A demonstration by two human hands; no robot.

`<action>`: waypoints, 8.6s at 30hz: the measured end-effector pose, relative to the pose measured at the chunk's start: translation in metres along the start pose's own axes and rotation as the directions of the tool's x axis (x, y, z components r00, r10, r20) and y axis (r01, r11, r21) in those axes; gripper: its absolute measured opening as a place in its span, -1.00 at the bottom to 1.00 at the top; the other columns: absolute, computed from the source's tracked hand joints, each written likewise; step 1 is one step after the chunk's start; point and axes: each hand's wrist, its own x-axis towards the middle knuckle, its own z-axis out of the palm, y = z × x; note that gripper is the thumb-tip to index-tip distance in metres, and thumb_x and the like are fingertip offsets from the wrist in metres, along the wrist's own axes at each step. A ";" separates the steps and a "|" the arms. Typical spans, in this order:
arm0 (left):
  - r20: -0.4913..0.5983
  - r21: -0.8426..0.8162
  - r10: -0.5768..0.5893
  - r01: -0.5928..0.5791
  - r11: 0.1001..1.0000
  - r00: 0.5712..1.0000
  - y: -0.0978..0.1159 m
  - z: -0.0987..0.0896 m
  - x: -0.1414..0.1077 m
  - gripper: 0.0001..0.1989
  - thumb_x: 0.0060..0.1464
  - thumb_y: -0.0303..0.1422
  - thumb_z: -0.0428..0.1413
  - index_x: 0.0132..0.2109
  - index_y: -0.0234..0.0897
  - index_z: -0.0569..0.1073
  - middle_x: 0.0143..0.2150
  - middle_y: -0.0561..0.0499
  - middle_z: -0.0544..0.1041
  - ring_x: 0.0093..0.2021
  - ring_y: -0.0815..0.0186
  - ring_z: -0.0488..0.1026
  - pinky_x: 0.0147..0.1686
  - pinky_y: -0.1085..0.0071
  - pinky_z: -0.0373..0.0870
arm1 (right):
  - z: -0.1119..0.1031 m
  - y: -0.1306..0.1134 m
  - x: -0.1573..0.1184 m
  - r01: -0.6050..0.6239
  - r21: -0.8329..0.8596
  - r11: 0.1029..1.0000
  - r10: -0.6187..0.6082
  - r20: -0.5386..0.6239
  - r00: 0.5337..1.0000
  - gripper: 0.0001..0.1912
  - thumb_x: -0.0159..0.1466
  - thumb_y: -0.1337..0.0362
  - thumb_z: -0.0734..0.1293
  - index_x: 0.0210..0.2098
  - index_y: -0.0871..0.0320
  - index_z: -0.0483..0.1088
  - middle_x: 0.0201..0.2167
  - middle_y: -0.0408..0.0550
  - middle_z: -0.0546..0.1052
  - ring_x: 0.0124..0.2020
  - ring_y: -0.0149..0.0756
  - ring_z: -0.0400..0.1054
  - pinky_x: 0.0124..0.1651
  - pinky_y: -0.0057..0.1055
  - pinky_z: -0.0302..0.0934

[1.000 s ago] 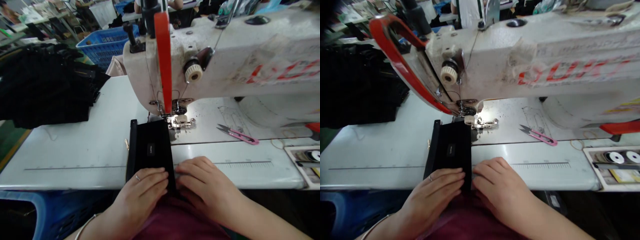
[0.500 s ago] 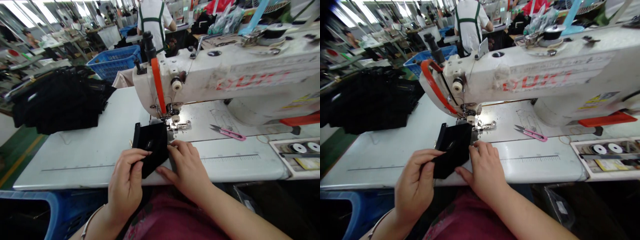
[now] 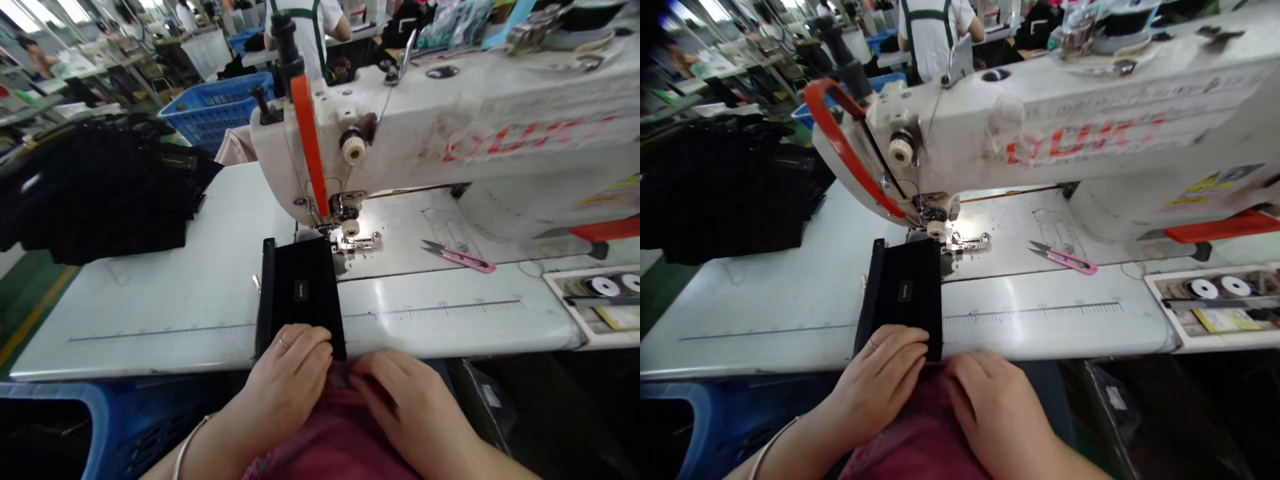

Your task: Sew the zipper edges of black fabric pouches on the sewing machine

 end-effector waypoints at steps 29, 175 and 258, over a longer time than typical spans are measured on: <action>-0.024 0.061 0.075 -0.074 0.995 0.997 -0.002 0.008 -0.016 -0.72 0.19 -0.57 0.08 0.04 -0.35 0.45 -0.05 -0.12 0.53 -0.07 0.20 0.45 -0.06 0.20 0.46 | -0.002 0.024 0.021 0.528 -0.362 0.768 -0.603 -0.132 0.787 -0.86 0.30 0.42 0.31 -0.15 0.22 0.45 -0.41 -0.11 0.51 -0.39 -0.35 0.28 -0.33 -0.29 0.11; 0.041 0.108 0.047 -0.051 0.993 0.998 -0.050 -0.015 0.057 -0.56 0.25 -0.27 0.06 0.17 -0.46 0.36 0.17 -0.25 0.42 0.26 0.06 0.29 0.21 0.08 0.36 | -0.059 0.031 0.129 0.610 -0.442 0.658 -0.622 0.139 0.771 -0.70 0.25 0.52 0.20 -0.14 0.23 0.50 -0.14 0.03 0.57 -0.16 -0.24 0.45 -0.15 -0.26 0.38; -0.207 -0.010 0.107 -0.111 0.994 0.972 -0.111 -0.007 0.102 -0.84 0.26 -0.43 0.06 -0.17 -0.27 0.56 -0.15 0.01 0.60 -0.10 0.32 0.52 0.03 0.33 0.42 | -0.055 0.036 0.146 0.405 -0.497 0.767 -0.481 -0.030 0.876 -0.82 0.30 0.40 0.29 -0.17 0.19 0.52 -0.16 0.07 0.57 -0.15 -0.10 0.44 -0.16 -0.18 0.41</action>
